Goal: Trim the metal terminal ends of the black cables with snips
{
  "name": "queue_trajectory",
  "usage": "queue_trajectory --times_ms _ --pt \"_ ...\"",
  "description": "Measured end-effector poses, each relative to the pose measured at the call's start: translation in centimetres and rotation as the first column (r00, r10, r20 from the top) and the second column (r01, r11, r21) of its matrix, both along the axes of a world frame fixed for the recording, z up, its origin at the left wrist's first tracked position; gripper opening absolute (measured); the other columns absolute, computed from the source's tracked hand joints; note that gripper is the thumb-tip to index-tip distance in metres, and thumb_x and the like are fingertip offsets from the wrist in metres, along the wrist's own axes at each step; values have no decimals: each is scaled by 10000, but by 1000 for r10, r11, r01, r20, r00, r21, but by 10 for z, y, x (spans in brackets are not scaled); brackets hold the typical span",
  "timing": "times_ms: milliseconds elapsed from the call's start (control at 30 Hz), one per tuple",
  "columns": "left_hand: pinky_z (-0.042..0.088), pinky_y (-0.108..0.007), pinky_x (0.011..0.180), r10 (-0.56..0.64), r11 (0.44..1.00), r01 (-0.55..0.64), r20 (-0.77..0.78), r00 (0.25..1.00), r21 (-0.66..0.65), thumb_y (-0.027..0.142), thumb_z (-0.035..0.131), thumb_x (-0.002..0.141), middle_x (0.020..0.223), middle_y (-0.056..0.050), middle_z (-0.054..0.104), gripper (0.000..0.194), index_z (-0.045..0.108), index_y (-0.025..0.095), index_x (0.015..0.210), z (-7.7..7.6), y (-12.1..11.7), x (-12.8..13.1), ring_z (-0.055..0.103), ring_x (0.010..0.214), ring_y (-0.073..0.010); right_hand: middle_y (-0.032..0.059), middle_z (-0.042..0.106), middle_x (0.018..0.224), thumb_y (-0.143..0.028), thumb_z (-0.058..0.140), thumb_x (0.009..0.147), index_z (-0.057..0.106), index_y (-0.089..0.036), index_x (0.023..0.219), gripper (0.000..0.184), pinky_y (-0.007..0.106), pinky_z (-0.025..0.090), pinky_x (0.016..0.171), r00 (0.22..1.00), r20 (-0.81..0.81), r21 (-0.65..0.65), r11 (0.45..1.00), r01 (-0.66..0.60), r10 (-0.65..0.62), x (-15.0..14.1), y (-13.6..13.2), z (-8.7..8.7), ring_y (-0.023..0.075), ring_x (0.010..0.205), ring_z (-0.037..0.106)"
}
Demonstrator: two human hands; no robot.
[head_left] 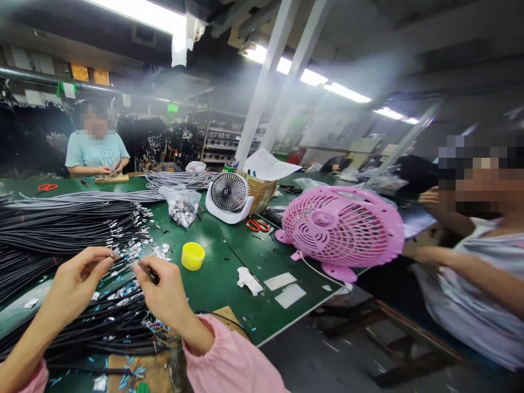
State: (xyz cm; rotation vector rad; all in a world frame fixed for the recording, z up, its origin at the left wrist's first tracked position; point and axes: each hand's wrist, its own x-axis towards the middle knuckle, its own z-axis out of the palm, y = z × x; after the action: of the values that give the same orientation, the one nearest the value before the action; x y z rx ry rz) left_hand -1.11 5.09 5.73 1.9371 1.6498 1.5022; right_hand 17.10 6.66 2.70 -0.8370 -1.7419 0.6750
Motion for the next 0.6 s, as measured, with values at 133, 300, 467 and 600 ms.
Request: queue_trajectory --times_ms 133,300,467,600 --pt "606 -196 594 54 996 -56 39 998 72 601 661 829 679 21 782 404 810 259 981 -12 -22 7 746 582 -155 21 742 784 -202 720 879 768 -198 820 76 252 515 648 999 -45 13 1000 -21 21 -1 -2 -3 158 671 624" --pt "573 -168 591 32 975 -12 -87 996 220 401 612 888 681 56 734 272 826 300 1024 -16 -37 23 694 541 -118 22 744 778 -201 761 861 789 -204 811 58 258 531 648 999 -37 7 999 -40 40 -2 -6 -4 162 677 644" --pt "524 -153 558 125 927 -51 -178 976 371 347 623 938 689 61 741 194 785 290 847 -22 -41 28 683 554 -106 1 666 662 -205 786 848 754 -187 705 148 251 461 576 999 -18 1 999 -38 38 -3 -10 -2 145 611 596" --pt "528 -166 604 150 919 -71 -178 973 389 347 626 968 672 86 720 190 752 294 836 -27 -49 29 660 546 -94 11 672 641 -211 834 785 738 -159 678 153 260 424 564 999 35 -87 996 -18 21 -4 -15 4 154 607 619"
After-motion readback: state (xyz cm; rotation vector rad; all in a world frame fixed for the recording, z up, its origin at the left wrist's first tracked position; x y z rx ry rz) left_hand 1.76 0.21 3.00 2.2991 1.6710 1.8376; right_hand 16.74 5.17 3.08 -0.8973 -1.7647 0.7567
